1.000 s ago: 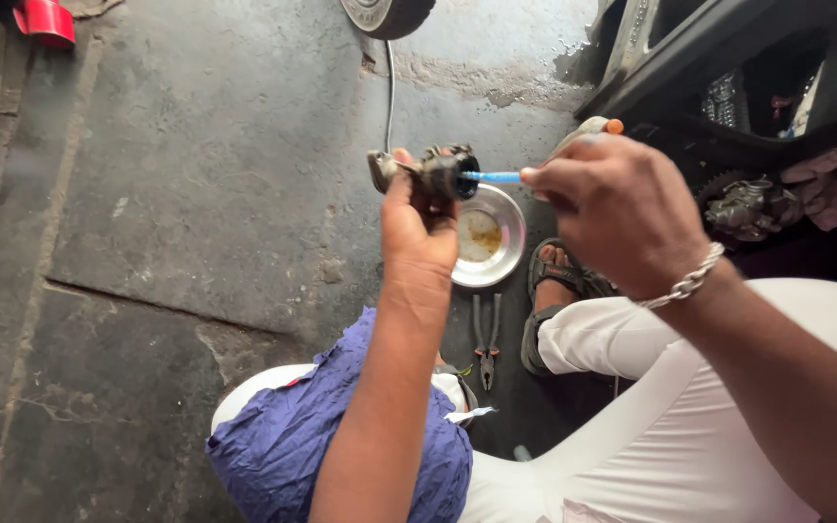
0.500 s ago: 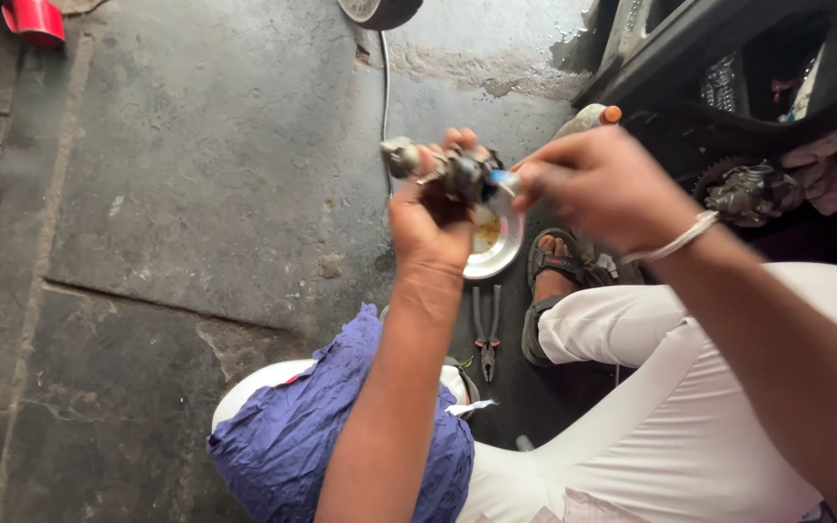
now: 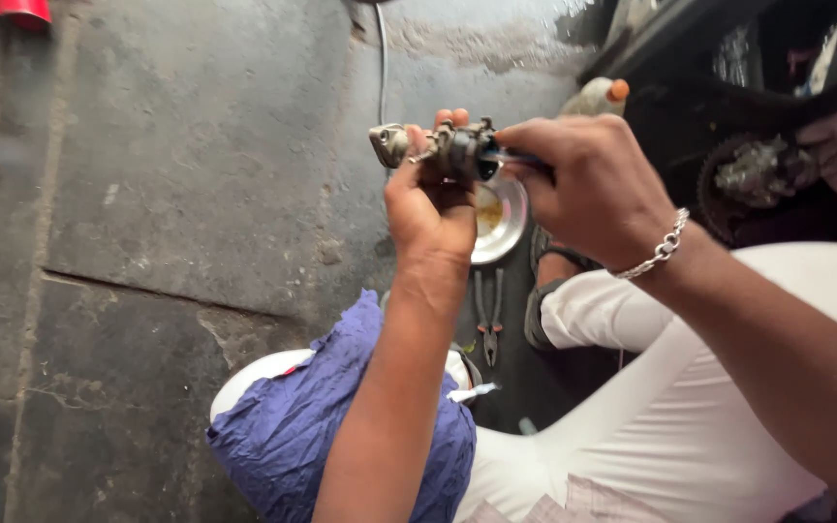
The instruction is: The person wipes their hands with a blue cloth and uses a toothbrush to scrub a carburetor over a bowl. They then pour liquid from a plastic bottle into the carburetor while scrubbing it with the toothbrush.
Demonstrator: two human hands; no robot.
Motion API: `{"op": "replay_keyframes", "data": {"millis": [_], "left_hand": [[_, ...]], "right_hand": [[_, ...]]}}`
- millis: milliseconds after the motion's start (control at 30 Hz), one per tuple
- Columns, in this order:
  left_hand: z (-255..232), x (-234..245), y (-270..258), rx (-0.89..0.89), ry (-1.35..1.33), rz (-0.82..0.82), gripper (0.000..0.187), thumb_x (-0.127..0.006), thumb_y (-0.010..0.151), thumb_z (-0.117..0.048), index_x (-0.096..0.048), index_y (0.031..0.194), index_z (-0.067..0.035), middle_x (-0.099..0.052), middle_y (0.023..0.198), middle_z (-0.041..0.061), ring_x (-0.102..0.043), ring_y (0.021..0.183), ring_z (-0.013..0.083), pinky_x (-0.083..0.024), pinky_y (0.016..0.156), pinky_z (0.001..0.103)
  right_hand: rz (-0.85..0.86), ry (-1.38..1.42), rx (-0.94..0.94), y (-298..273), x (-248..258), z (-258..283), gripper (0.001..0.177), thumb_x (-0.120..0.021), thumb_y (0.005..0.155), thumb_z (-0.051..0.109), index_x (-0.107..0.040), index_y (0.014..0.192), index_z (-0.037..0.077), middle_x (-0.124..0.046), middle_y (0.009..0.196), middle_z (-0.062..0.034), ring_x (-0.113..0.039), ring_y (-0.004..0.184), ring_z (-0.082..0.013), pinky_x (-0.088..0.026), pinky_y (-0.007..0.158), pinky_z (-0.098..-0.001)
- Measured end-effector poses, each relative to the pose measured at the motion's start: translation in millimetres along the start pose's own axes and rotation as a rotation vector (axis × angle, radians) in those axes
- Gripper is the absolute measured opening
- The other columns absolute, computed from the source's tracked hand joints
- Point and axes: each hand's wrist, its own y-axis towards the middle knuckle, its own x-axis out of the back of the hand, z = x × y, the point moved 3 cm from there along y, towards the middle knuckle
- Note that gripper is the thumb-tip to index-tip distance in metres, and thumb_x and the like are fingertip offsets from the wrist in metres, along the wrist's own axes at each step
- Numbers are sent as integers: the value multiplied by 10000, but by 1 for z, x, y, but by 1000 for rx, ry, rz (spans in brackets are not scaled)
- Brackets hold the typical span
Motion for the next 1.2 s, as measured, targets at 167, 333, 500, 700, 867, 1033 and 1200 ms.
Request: {"op": "replay_keyframes", "data": {"millis": [167, 333, 500, 700, 867, 1033, 1200], "left_hand": [[-6, 44, 19, -55, -29, -231, 245, -671, 997, -243, -652, 1087, -16, -717, 1070, 140, -706, 985, 244, -595, 885, 385], [13, 56, 21, 69, 157, -275, 272, -647, 1007, -318, -660, 1066, -53, -733, 1002, 105, -714, 888, 234, -586, 816, 400], [14, 80, 34, 59, 42, -352, 236, -650, 992, -301, -651, 1062, -75, -714, 1004, 84, -707, 901, 227, -602, 826, 400], [19, 85, 28, 26, 147, -428, 288, -698, 931, -313, -649, 1082, -72, -714, 993, 81, -699, 882, 226, -600, 821, 403], [8, 99, 25, -175, 142, -714, 329, -762, 885, -231, -623, 1095, -20, -694, 1002, 93, -703, 903, 231, -626, 849, 428], [8, 108, 20, -151, 242, -584, 321, -777, 894, -219, -649, 1081, 8, -695, 973, 95, -684, 886, 206, -619, 808, 384], [9, 108, -1, -4, 453, -620, 288, -748, 915, -225, -666, 1061, 9, -713, 940, 106, -701, 814, 206, -599, 725, 380]], "right_hand": [[78, -281, 149, -7, -6, 2, 172, -768, 878, 34, -795, 1047, 51, -765, 945, -133, -736, 829, -254, -580, 782, -363], [112, -452, 122, -7, -16, 2, 121, -765, 845, 49, -820, 951, 67, -736, 824, -111, -704, 764, -255, -561, 690, -388], [126, -448, 104, -10, -22, -5, 102, -749, 887, 48, -815, 956, 85, -737, 875, -109, -704, 770, -246, -570, 709, -386], [131, -501, 118, -8, -6, -9, 85, -757, 861, 62, -812, 921, 85, -742, 867, -100, -715, 767, -253, -572, 688, -377], [83, -565, 57, -4, 44, -38, 115, -734, 966, 126, -806, 1023, 56, -739, 872, -111, -688, 685, -257, -540, 614, -388], [347, -941, 428, -11, 45, -155, 301, -569, 1118, 298, -742, 1084, 54, -739, 886, -38, -680, 717, -134, -561, 703, -245], [536, -392, -272, -8, -43, -212, 271, -797, 915, 311, -810, 1109, 123, -760, 892, -148, -704, 740, -289, -562, 728, -415]]}}
